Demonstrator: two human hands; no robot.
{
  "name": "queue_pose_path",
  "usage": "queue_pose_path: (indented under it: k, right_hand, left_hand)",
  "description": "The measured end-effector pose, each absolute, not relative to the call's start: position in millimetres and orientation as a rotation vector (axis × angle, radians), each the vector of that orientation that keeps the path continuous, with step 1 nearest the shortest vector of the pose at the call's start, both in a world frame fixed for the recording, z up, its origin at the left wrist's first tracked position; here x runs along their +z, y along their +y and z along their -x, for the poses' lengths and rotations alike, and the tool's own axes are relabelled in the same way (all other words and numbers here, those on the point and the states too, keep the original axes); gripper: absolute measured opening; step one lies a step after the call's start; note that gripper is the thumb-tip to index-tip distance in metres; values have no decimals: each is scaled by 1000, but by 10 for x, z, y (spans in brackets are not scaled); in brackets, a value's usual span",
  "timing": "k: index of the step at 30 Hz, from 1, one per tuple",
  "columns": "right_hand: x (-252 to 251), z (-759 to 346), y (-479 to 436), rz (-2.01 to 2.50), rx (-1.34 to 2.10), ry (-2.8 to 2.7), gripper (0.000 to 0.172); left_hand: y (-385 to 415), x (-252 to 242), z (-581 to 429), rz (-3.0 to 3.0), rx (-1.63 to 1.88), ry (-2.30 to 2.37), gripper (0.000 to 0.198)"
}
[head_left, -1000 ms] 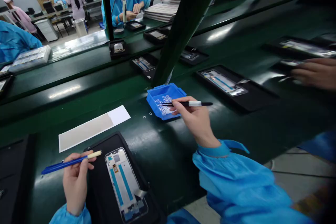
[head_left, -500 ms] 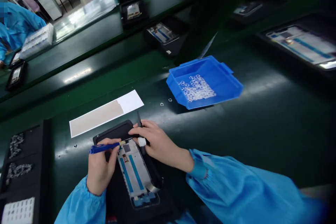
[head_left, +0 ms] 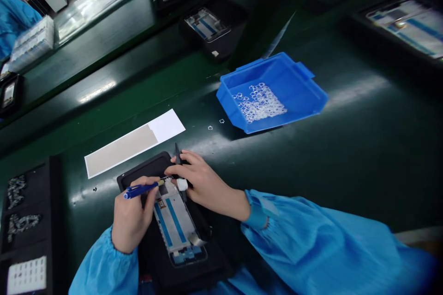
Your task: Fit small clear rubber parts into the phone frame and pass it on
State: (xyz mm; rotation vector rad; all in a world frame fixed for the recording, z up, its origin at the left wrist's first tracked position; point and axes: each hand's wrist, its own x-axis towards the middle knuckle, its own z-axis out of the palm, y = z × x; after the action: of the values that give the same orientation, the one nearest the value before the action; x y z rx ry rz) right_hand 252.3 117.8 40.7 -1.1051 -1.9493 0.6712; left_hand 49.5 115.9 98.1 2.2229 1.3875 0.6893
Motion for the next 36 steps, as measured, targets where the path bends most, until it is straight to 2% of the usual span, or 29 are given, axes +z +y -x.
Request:
queue_pose_path:
  k: [7, 13, 19, 25, 29, 32, 34, 36]
  right_hand:
    - [384, -2522, 1180, 1102, 680, -1952, 41]
    - [382, -2518, 1180, 1103, 689, -1943, 41]
    - [375, -2524, 1185, 1101, 687, -1951, 50]
    - [389, -2500, 1178, 1091, 696, -1951, 43]
    - [420, -2476, 1169, 1099, 673, -1979, 41]
    - [453, -2503, 1136, 1055, 677, -1911, 37]
    - [483, -2539, 1098, 1018, 743, -1770, 34]
    - [514, -2566, 1058, 1023, 845, -1594, 31]
  left_hand:
    - [1194, 1009, -493, -2381, 636, 1321, 16]
    - [1218, 1030, -502, -2295, 555, 1324, 20]
    - [1218, 1062, -571, -2350, 496, 1276, 22]
    - [1216, 987, -546, -2379, 448, 1296, 17]
    - [1217, 957, -479, -2106, 680, 1370, 12]
    - [1172, 998, -401, -1822, 1075, 1412, 12]
    - [1120, 1011, -332, -1724, 1289, 1391, 4]
    - [1058, 978, -266, -1831, 1303, 1386, 9]
